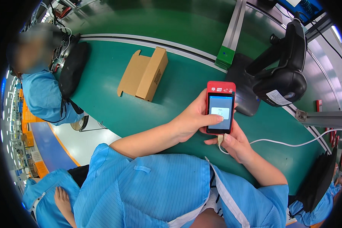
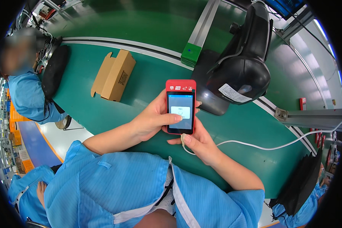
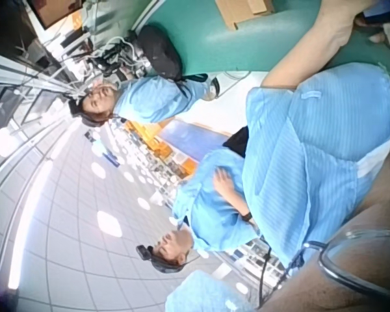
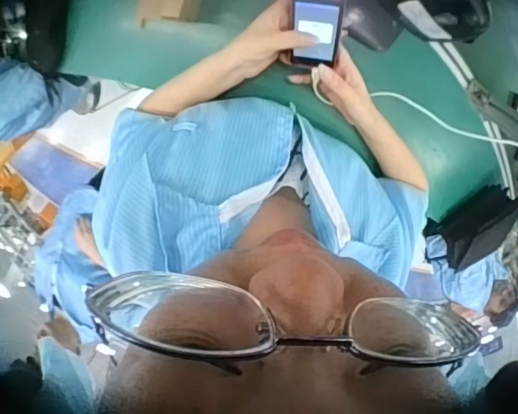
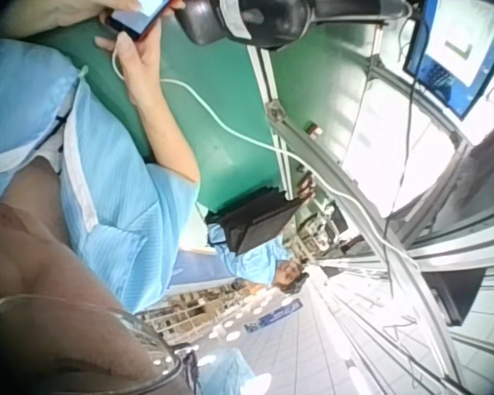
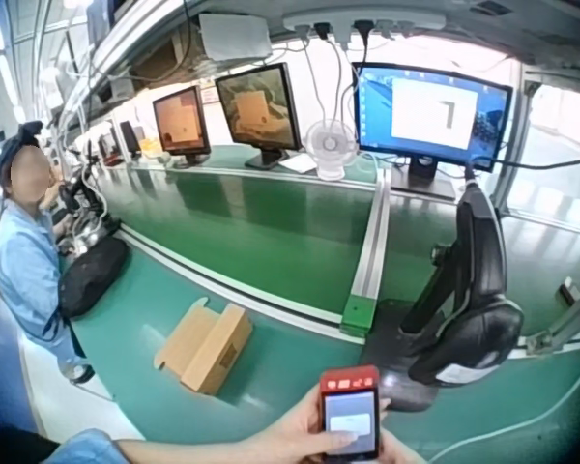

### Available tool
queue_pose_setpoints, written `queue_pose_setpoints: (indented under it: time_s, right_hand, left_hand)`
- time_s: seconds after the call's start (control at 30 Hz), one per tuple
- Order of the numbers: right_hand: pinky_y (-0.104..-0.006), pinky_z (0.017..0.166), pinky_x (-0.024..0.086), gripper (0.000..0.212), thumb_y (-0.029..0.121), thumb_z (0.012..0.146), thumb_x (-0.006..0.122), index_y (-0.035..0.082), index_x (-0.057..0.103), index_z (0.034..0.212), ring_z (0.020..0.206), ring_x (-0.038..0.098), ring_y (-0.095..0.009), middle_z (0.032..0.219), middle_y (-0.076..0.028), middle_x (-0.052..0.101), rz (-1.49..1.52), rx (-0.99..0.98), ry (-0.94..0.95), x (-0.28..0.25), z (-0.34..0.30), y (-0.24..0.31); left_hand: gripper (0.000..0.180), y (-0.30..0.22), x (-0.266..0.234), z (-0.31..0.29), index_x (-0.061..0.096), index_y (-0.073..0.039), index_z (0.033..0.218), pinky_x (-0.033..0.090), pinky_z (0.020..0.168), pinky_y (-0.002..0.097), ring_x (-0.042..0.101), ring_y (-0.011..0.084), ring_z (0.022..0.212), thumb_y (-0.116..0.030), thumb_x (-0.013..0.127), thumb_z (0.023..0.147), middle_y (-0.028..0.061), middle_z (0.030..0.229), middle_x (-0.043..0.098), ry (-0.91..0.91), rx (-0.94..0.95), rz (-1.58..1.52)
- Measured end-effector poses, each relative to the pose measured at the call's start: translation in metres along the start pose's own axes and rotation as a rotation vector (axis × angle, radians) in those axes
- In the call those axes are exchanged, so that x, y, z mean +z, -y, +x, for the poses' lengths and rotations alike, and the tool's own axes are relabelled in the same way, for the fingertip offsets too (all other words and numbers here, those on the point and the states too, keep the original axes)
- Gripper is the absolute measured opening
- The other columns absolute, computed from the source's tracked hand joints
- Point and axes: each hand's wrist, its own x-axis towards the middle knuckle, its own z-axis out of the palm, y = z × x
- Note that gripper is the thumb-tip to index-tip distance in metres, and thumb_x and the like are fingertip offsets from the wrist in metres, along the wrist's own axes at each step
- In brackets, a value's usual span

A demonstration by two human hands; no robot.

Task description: Inspecting, scanning, and testing handheld electronic devices on a factory assembly line.

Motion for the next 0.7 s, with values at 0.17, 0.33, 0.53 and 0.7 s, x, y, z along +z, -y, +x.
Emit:
queue_pose_setpoints:
  time_s: [0.17,0.33,0.53,0.7]
  right_hand:
    - [-0.0429,0.097,0.048,0.087,0.046,0.092,0.06,0.006,0.01,0.15,0.131,0.046,-0.035,0.144,-0.016,0.036,-0.001,0.004,-0.002,0.0023,0.0003,0.0033]
    - [-0.0436,0.097,0.047,0.085,0.05,0.094,0.054,0.006,0.01,0.151,0.131,0.046,-0.036,0.145,-0.018,0.036,-0.014,-0.006,-0.006,0.0033,0.0002,0.0017]
    - [-0.0443,0.096,0.047,0.083,0.059,0.095,0.043,0.008,0.01,0.151,0.13,0.046,-0.036,0.145,-0.019,0.037,0.016,-0.033,0.016,0.0002,0.0028,-0.0019]
    - [-0.0439,0.096,0.048,0.085,0.063,0.094,0.04,0.008,0.011,0.151,0.129,0.047,-0.036,0.145,-0.018,0.037,0.038,-0.053,0.035,-0.0018,0.0025,-0.003]
  left_hand:
    - [0.07,-0.002,0.0011,0.0004,0.026,-0.009,0.145,0.044,0.105,0.0426,0.051,0.0286,0.126,-0.007,0.061,0.085,0.0188,0.137,0.05,0.002,-0.006,-0.028]
    - [0.065,0.0,0.0,0.0008,0.025,-0.008,0.145,0.042,0.106,0.0453,0.049,0.0316,0.128,-0.009,0.054,0.088,0.0206,0.139,0.048,-0.022,-0.036,-0.067]
    - [0.057,-0.0017,0.0018,-0.0001,0.025,-0.008,0.146,0.039,0.108,0.0469,0.047,0.0339,0.13,-0.02,0.046,0.094,0.0219,0.139,0.047,-0.044,-0.048,-0.14]
    - [0.057,-0.0022,0.0031,-0.0006,0.025,-0.007,0.146,0.04,0.108,0.0461,0.047,0.0333,0.13,-0.023,0.044,0.095,0.0221,0.14,0.046,-0.023,-0.026,-0.136]
